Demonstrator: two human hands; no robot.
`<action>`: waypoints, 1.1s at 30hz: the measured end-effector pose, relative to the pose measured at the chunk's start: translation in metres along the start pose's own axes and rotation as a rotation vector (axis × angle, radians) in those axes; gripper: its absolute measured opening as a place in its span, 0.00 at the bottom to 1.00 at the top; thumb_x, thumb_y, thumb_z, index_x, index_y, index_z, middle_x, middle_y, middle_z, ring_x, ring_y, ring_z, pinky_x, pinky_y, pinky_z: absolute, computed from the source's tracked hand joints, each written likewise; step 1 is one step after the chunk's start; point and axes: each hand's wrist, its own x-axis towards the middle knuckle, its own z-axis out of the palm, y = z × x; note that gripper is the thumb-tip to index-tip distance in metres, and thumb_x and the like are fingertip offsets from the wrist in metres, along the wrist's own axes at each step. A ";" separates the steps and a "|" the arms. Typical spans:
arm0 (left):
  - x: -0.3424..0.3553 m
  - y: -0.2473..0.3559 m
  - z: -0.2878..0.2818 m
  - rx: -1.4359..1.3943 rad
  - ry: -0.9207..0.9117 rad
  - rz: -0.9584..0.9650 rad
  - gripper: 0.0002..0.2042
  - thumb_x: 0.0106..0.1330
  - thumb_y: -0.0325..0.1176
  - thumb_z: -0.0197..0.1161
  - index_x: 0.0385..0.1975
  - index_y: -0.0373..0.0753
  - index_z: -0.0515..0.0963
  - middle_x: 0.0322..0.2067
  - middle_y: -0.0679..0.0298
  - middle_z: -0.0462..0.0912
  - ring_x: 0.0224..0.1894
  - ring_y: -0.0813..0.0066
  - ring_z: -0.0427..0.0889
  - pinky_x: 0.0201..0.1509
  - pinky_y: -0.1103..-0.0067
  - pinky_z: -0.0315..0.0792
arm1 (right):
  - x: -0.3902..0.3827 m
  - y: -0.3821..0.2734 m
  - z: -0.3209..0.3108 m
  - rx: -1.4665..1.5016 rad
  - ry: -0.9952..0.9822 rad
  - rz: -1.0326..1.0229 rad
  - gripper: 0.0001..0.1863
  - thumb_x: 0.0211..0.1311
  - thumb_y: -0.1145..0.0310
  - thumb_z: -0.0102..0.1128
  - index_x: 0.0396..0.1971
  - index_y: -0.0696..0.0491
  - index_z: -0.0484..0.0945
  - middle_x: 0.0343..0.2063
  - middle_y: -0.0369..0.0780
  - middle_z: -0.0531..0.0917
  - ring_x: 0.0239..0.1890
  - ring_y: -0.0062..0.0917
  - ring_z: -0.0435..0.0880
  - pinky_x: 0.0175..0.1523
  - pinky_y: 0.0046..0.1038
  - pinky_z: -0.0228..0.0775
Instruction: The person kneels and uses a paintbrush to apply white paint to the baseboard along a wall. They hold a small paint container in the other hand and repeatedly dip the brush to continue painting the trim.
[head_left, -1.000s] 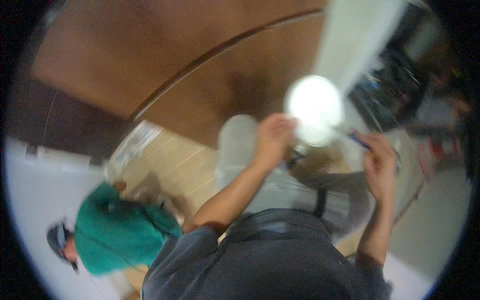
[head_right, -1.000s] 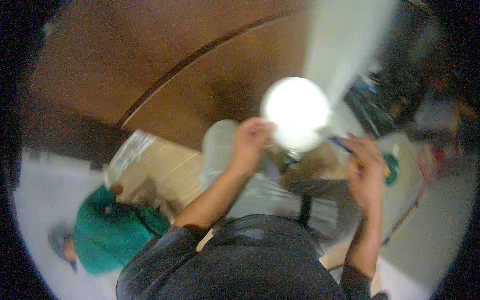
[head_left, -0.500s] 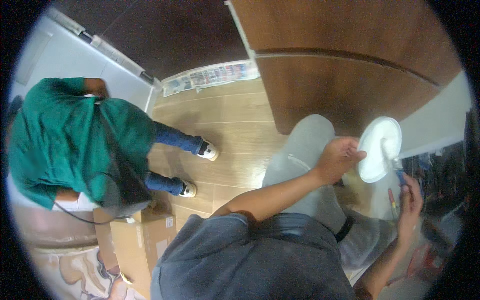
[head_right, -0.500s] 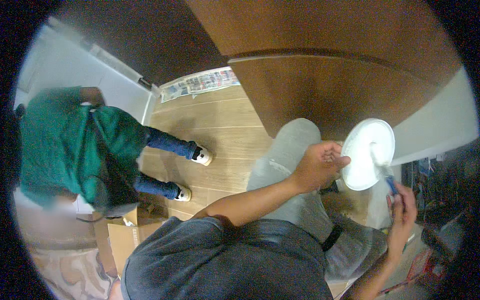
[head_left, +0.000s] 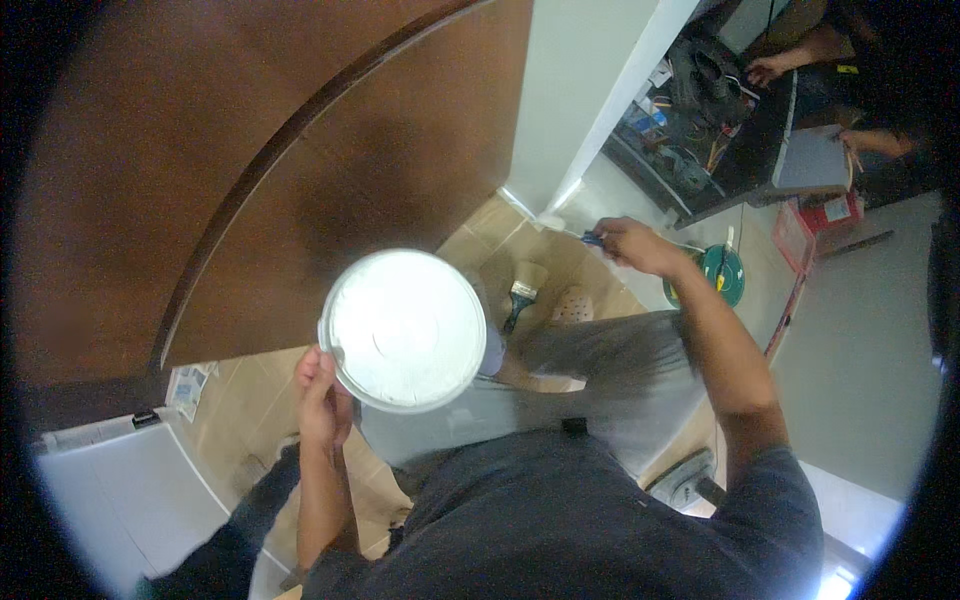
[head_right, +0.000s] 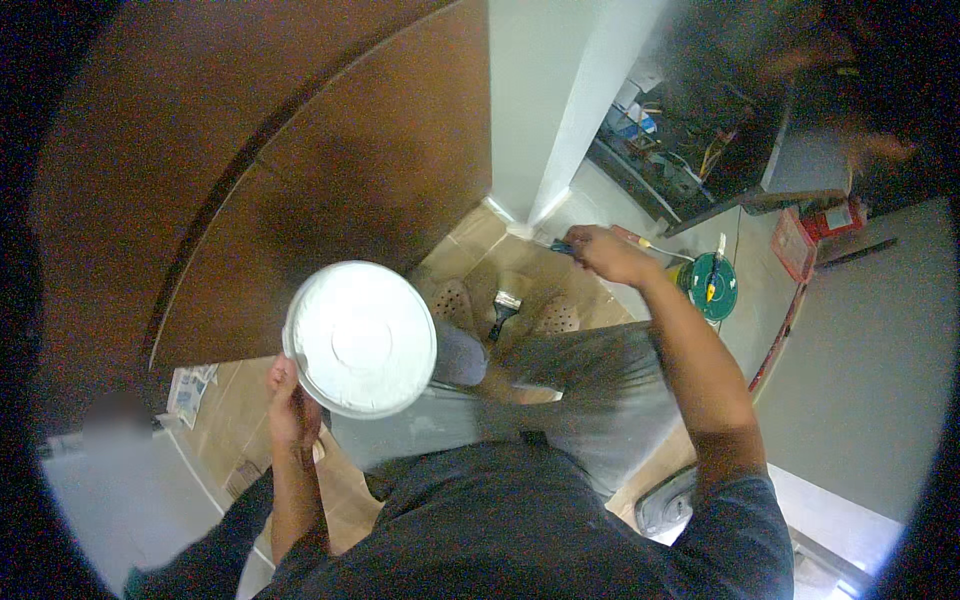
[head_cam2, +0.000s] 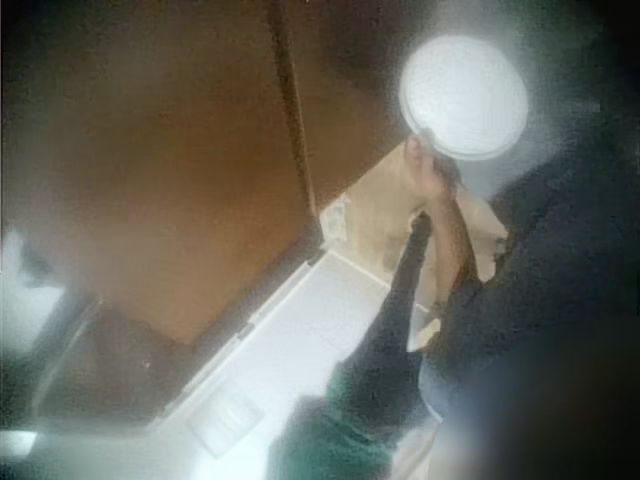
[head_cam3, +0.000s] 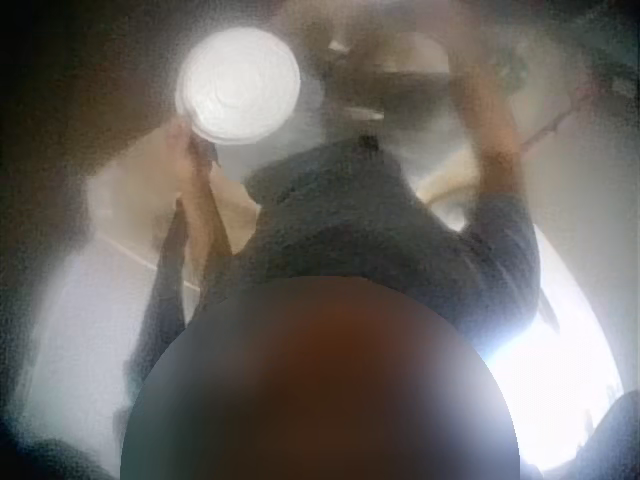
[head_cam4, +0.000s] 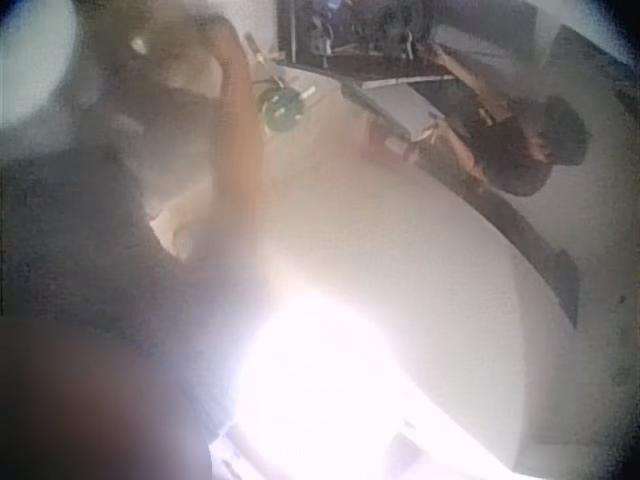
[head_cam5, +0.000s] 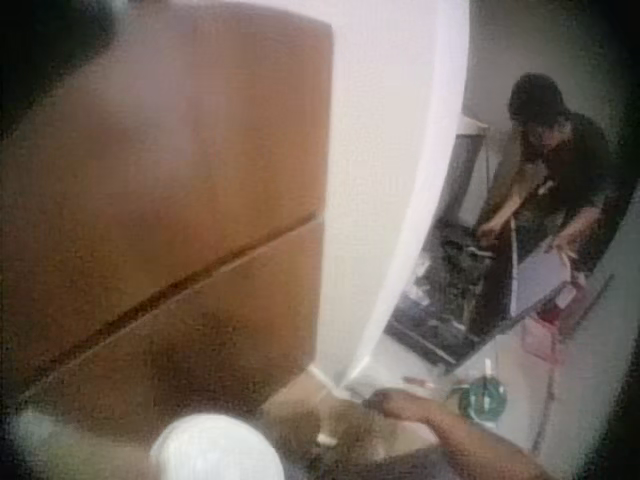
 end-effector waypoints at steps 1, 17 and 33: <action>-0.003 0.000 -0.006 0.000 -0.035 -0.043 0.17 0.70 0.38 0.61 0.51 0.32 0.75 0.46 0.59 0.83 0.50 0.72 0.81 0.56 0.74 0.73 | 0.013 0.045 0.023 -0.138 0.017 -0.130 0.12 0.63 0.68 0.54 0.41 0.59 0.80 0.32 0.48 0.82 0.34 0.36 0.82 0.39 0.35 0.76; -0.010 0.012 -0.005 0.228 0.196 -0.105 0.19 0.64 0.40 0.69 0.51 0.36 0.77 0.48 0.58 0.83 0.50 0.66 0.82 0.56 0.68 0.75 | 0.223 0.179 0.268 1.374 0.360 0.486 0.09 0.66 0.62 0.60 0.34 0.53 0.77 0.26 0.38 0.81 0.26 0.26 0.81 0.30 0.29 0.74; -0.012 0.020 -0.001 0.330 0.287 -0.174 0.28 0.60 0.47 0.73 0.54 0.35 0.74 0.54 0.58 0.79 0.56 0.62 0.78 0.62 0.64 0.72 | 0.259 0.191 0.270 1.424 0.393 0.486 0.07 0.62 0.68 0.62 0.37 0.53 0.78 0.28 0.36 0.82 0.26 0.22 0.80 0.28 0.24 0.70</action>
